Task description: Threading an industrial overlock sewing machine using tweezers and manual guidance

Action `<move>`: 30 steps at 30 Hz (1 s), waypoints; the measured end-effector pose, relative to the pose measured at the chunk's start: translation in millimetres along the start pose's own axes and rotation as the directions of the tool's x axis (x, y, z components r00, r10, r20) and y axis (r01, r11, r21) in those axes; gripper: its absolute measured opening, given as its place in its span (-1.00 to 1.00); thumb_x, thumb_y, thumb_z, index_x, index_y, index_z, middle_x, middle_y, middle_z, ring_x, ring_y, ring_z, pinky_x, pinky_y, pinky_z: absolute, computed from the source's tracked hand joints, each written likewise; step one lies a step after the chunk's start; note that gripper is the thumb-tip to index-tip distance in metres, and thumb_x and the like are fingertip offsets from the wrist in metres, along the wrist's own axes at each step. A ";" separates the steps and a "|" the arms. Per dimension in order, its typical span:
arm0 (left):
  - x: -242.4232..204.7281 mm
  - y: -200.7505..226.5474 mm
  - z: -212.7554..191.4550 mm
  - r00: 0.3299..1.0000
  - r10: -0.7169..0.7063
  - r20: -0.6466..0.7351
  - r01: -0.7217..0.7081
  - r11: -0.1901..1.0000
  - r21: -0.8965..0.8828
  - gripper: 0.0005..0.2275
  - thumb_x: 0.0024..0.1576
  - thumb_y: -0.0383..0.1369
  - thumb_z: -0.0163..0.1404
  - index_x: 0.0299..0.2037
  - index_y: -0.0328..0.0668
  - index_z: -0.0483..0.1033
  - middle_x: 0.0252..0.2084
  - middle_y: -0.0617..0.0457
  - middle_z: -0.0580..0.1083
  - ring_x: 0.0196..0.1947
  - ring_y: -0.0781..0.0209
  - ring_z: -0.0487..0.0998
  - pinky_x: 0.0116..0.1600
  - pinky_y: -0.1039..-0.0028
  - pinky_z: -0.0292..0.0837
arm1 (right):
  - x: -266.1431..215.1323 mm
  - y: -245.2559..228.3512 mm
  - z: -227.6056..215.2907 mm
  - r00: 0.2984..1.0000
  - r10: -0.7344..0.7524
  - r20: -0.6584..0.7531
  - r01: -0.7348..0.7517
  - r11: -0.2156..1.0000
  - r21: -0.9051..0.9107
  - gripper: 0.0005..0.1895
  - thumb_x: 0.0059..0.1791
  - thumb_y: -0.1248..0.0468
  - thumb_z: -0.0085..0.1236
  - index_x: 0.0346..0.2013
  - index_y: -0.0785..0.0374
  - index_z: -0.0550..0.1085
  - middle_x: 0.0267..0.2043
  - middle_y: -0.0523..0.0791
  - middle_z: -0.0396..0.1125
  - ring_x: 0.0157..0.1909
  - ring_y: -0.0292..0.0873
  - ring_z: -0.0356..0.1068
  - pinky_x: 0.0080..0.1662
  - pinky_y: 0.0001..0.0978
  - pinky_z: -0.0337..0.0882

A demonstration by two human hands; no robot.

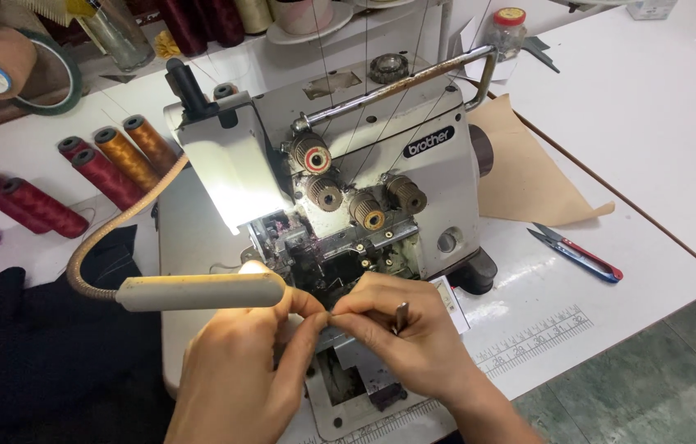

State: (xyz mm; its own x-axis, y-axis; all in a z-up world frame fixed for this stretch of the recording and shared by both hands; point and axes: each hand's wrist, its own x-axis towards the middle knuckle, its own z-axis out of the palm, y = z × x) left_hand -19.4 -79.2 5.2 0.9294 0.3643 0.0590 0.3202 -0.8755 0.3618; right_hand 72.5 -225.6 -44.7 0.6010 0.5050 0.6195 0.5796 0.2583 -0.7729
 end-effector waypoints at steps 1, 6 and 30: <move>-2.5 -0.1 -4.6 0.999 -0.026 0.041 0.032 0.991 -0.130 -0.89 0.05 -0.13 0.01 -0.40 0.32 0.62 -0.78 0.31 0.40 -0.63 0.39 0.44 -0.40 0.50 0.34 | -1.0 -2.3 -1.0 0.999 0.038 0.009 -0.038 0.999 -0.022 -0.90 -0.05 0.32 0.11 -0.45 0.26 0.50 -0.53 -0.16 0.29 -0.50 -0.28 0.21 -0.40 -0.49 0.21; 2.9 -21.9 5.8 0.921 0.316 -0.226 -0.368 0.898 -0.241 -0.91 0.03 -0.29 0.05 -0.38 -0.06 0.53 -0.44 0.33 0.60 -0.27 0.40 0.54 -0.23 0.57 0.42 | 2.6 -1.7 -2.9 0.991 0.132 -0.009 -0.132 0.990 0.059 -0.87 -0.07 0.29 0.14 -0.49 0.26 0.52 -0.57 -0.20 0.24 -0.52 -0.33 0.15 -0.41 -0.52 0.17; 12.8 -8.4 7.7 0.869 0.396 -0.295 -0.415 0.910 -0.002 -0.90 0.15 -0.28 -0.09 -0.34 -0.01 0.46 -0.42 0.12 0.39 -0.38 0.11 0.40 -0.34 0.33 0.27 | 13.4 -1.5 -1.6 0.921 0.378 0.093 -0.389 0.907 0.165 -0.90 -0.08 0.35 0.14 -0.47 0.26 0.57 -0.52 -0.19 0.27 -0.52 -0.38 0.17 -0.42 -0.56 0.14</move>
State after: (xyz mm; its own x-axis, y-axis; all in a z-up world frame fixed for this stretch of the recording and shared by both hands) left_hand -8.7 -69.7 -4.2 0.8808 0.0635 0.4692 -0.0951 -0.9471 0.3066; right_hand 80.7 -220.6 -35.1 0.7212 0.6397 0.2658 0.2010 0.1740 -0.9640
